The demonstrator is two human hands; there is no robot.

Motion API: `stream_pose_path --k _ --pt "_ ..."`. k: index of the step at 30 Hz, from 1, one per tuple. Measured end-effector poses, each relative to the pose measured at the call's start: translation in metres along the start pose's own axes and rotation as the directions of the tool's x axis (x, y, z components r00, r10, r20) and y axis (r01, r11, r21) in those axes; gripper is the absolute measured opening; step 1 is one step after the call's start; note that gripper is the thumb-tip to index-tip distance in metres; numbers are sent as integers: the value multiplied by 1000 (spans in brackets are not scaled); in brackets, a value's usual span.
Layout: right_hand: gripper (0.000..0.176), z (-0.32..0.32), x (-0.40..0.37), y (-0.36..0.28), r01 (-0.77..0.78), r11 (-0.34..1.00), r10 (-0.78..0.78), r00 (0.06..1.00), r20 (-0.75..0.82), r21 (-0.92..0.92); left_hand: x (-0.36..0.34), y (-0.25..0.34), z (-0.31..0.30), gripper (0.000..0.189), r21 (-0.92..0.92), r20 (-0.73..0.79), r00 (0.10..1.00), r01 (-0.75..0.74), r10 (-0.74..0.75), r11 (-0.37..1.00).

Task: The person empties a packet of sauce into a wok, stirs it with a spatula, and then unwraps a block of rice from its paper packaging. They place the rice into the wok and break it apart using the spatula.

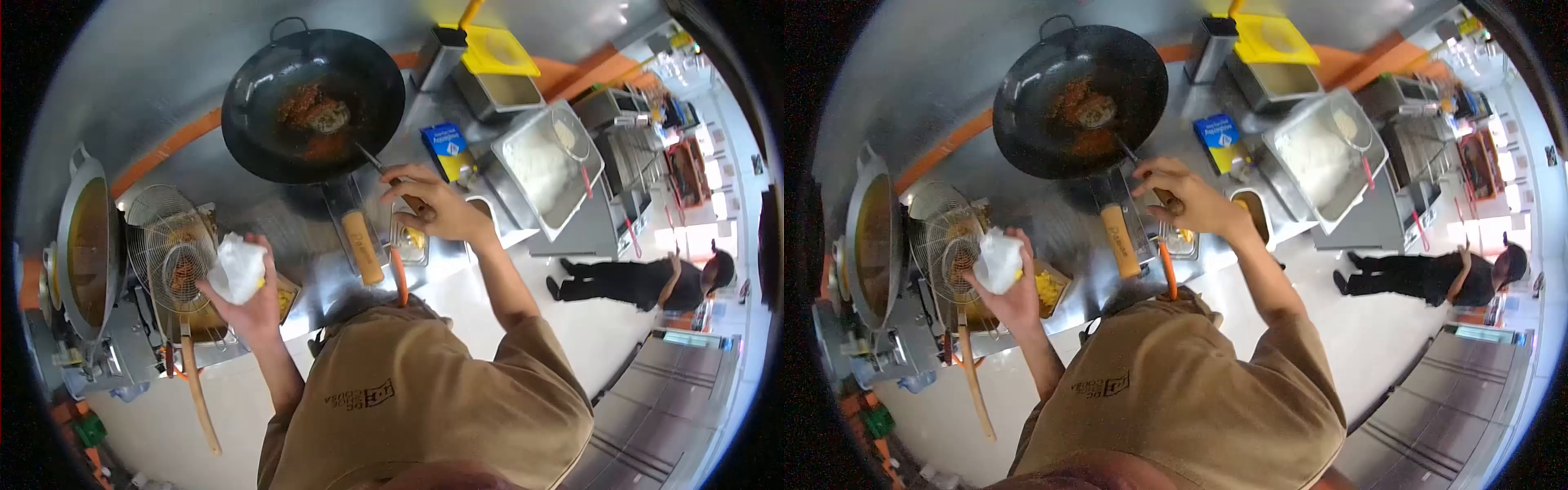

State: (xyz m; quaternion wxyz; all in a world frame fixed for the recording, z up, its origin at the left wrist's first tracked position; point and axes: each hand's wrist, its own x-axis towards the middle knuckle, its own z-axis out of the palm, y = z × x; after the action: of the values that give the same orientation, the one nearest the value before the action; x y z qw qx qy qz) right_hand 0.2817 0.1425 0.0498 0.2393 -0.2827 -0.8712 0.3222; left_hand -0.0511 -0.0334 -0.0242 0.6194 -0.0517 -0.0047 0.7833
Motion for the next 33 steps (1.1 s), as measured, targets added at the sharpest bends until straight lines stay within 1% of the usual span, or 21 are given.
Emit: stream_pose_path --k 1,3,5,7,9,11,12,14,16,18,20,21,23,24,25,26,27,29,31,32,33 --pt "50 7 1 -9 -133 988 120 981 152 82 4 3 4 80 -32 -71 997 -27 25 999" --pt "68 8 -10 -8 -43 993 51 996 71 -113 15 -4 13 75 17 -47 999 25 -24 1000" --pt "74 7 -14 -13 -136 979 151 984 93 -152 22 -11 28 72 -17 -125 992 1 -3 1000" --pt "66 2 -13 -32 -253 954 252 967 -25 -163 32 -11 26 68 -41 -113 994 7 -11 999" --pt "54 3 -5 -53 -161 959 99 961 -258 -233 37 -9 34 64 -30 -157 987 -34 29 999" --pt "39 14 3 -90 -128 968 32 916 -401 -215 35 -2 31 65 -35 -151 987 -69 63 997" --pt "32 29 2 -109 -75 989 15 909 -415 -129 29 1 31 66 -31 -148 986 -84 78 996" --pt "31 67 21 -129 200 977 -172 942 -288 69 18 6 31 66 -21 -161 981 -117 112 993" --pt "35 127 45 -145 211 964 -185 969 -161 163 5 11 26 68 176 -159 966 -176 204 969" --pt "35 188 65 -142 270 917 -220 956 -191 292 -13 14 23 69 265 -220 942 -192 253 945" --pt "34 233 69 -130 300 902 -238 945 -223 311 -27 16 17 70 420 -309 874 -228 375 879" --pt "32 251 66 -123 331 887 -252 931 -264 322 -32 19 11 70 416 -322 866 -234 383 879" --pt "30 276 53 -103 332 893 -277 938 -209 303 -41 22 -1 68 654 -312 710 -322 631 685" --pt "28 285 46 -93 345 898 -307 936 -172 274 -45 23 -3 68 651 -324 700 -323 637 687" --pt "28 292 40 -86 341 897 -306 938 -160 281 -48 23 -5 67 761 -263 655 -310 709 569" --pt "23 298 33 -82 229 941 -231 973 -22 251 -52 24 -7 66 854 -191 612 -283 768 438" --pt "19 305 26 -76 120 972 -145 983 111 204 -56 27 -9 66 855 -200 603 -279 772 438" --pt "19 311 23 -72 118 976 -146 978 147 186 -62 32 -11 65 951 -63 623 -200 779 236" --pt "27 309 23 -75 94 931 -97 995 -11 353 -60 34 -6 64 929 -101 645 -211 757 304" --pt "27 304 23 -82 91 932 -93 996 -9 352 -61 33 -3 64 902 -138 672 -217 727 373" --pt "37 296 24 -90 35 867 -33 999 -12 497 -61 32 -4 64 901 -141 679 -214 721 378"
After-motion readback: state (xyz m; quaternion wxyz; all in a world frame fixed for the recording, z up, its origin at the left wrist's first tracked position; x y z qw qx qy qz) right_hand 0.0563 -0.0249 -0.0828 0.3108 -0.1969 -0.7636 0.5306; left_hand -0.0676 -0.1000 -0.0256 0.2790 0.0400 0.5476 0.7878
